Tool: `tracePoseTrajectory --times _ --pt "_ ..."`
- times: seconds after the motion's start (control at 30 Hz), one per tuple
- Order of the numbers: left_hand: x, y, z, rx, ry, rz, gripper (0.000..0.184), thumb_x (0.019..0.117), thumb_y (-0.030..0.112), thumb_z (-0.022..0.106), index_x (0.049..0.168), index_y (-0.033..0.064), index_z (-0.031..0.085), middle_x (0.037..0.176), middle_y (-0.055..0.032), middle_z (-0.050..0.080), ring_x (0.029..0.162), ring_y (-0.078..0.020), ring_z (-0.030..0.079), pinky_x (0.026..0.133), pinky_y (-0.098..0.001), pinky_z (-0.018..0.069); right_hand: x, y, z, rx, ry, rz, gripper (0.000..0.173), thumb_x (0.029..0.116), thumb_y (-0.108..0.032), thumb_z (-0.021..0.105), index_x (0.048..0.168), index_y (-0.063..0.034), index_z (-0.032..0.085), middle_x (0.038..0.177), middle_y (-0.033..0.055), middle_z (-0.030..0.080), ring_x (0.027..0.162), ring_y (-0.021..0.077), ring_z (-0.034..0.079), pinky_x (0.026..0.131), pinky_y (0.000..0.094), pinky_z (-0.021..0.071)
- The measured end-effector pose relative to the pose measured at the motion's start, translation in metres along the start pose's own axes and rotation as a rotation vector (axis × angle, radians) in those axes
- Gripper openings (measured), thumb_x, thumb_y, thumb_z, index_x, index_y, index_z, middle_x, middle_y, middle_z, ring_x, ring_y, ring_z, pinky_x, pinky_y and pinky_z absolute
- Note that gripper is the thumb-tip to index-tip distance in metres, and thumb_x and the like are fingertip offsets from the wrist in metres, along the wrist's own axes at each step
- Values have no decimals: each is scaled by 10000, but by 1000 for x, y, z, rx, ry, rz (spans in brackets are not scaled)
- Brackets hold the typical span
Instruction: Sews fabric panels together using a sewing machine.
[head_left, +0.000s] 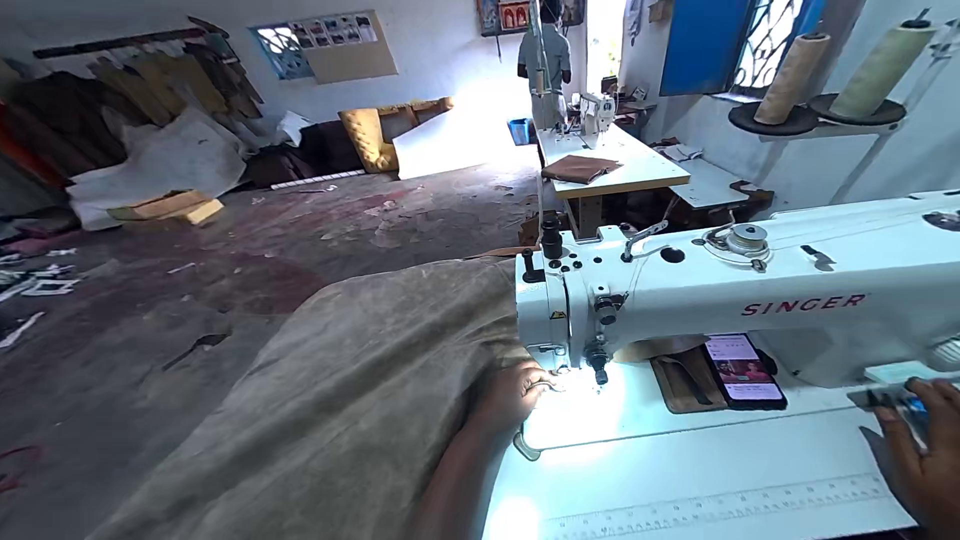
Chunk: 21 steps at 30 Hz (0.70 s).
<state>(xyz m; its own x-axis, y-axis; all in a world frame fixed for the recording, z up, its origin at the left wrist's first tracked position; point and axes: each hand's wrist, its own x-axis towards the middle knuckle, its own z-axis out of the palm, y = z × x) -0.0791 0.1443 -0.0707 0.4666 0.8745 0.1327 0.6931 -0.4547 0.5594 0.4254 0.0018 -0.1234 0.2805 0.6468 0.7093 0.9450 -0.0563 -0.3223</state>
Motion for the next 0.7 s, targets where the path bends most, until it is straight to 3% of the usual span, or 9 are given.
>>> tracePoseTrajectory --times 0.07,0.17,0.23,0.37,0.53,0.63,0.7 --pt "1 0 3 44 80 38 189 980 99 608 1023 63 788 1034 -69 756 1004 -184 692 955 -374 519 1 -11 -5 -14 29 43 605 1040 -414 427 1344 92 562 1328 387 550 1244 607 510 1016 744 369" --pt "3 5 4 90 108 -13 176 980 90 620 1000 5 773 1016 -138 742 1015 -277 689 965 -454 512 1 -26 -14 -95 -156 218 429 1016 -258 563 1268 86 612 1230 384 587 1137 617 559 912 770 417" --pt "4 8 4 102 142 -39 165 971 67 629 959 -40 755 978 -183 722 989 -322 681 941 -481 511 0 -33 -16 -150 -288 341 394 1002 -194 639 1301 62 620 1270 365 589 1173 596 555 928 760 419" --pt "5 5 7 115 240 -55 139 969 15 622 911 -60 724 985 -205 712 992 -339 686 933 -495 524 4 -43 -26 -255 -513 354 357 1033 -96 576 1355 53 608 1305 330 607 1221 541 568 1020 670 435" --pt "2 11 3 113 279 -148 155 972 -35 588 1009 -54 737 1147 -233 694 1133 -379 651 1016 -515 492 26 -67 -48 -269 -766 500 413 1013 -58 602 1423 -29 562 1278 313 621 1203 504 593 1034 615 445" --pt "0 13 -1 152 253 -249 194 999 -2 554 1059 -25 737 1204 -225 678 1170 -378 640 1020 -533 491 35 -75 -59 -190 -838 623 561 970 -64 657 1482 -1 437 1246 309 624 1149 475 626 982 604 487" --pt "-1 10 -2 161 250 -294 203 1004 6 554 1076 2 744 1216 -211 675 1179 -370 634 1023 -529 489 36 -84 -64 -187 -863 639 500 992 -82 611 1465 18 480 1233 282 651 1149 438 638 998 577 485"
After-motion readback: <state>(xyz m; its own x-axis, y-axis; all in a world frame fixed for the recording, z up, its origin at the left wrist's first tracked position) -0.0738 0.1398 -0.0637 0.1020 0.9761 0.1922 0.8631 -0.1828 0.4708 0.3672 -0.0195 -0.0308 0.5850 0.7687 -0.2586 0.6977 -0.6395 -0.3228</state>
